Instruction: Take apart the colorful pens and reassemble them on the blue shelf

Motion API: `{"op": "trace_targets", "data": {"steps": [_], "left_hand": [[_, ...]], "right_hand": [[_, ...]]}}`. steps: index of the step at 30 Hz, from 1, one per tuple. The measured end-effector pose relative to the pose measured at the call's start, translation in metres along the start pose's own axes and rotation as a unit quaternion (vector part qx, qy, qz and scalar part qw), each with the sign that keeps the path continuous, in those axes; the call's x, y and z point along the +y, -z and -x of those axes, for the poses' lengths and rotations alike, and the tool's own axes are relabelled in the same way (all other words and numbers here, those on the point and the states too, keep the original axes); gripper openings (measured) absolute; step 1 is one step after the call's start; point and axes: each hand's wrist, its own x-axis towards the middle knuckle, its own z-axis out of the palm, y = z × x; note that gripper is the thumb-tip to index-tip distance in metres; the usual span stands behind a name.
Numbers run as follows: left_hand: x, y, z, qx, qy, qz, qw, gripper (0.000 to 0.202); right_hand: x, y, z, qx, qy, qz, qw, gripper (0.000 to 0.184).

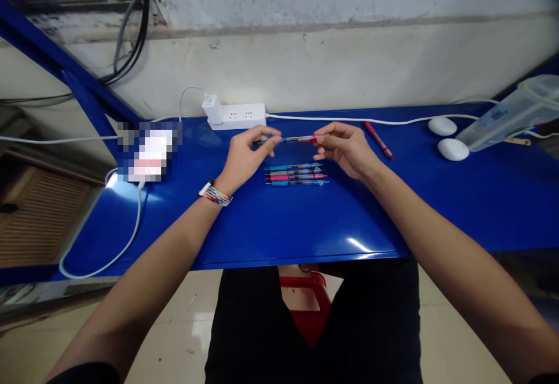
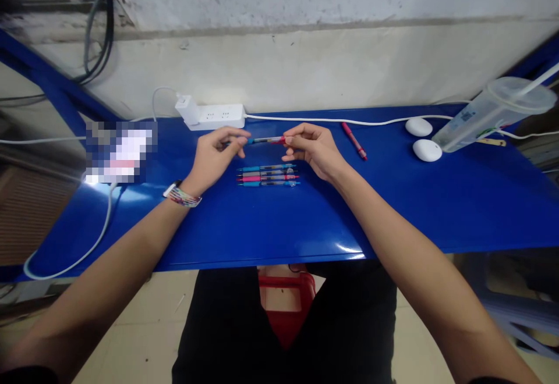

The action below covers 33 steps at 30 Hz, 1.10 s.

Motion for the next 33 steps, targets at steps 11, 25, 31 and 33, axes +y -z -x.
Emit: {"op": "trace_targets", "data": {"steps": [11, 25, 31, 33], "left_hand": [[-0.02, -0.004, -0.021, -0.01, 0.005, 0.023, 1.0, 0.022], [-0.034, 0.002, -0.039, -0.01, 0.028, 0.085, 0.996, 0.01], [-0.032, 0.0, -0.029, 0.03, 0.061, 0.04, 0.997, 0.039], [-0.031, 0.001, -0.025, 0.037, 0.081, 0.028, 0.996, 0.049]], "right_hand": [[0.002, 0.017, -0.009, 0.023, 0.027, -0.001, 0.999, 0.028], [-0.01, 0.012, -0.033, 0.022, 0.028, -0.019, 0.999, 0.019], [0.002, 0.014, -0.029, 0.027, 0.062, -0.03, 0.997, 0.02], [0.006, 0.016, -0.029, 0.022, 0.061, -0.024, 0.998, 0.024]]}}
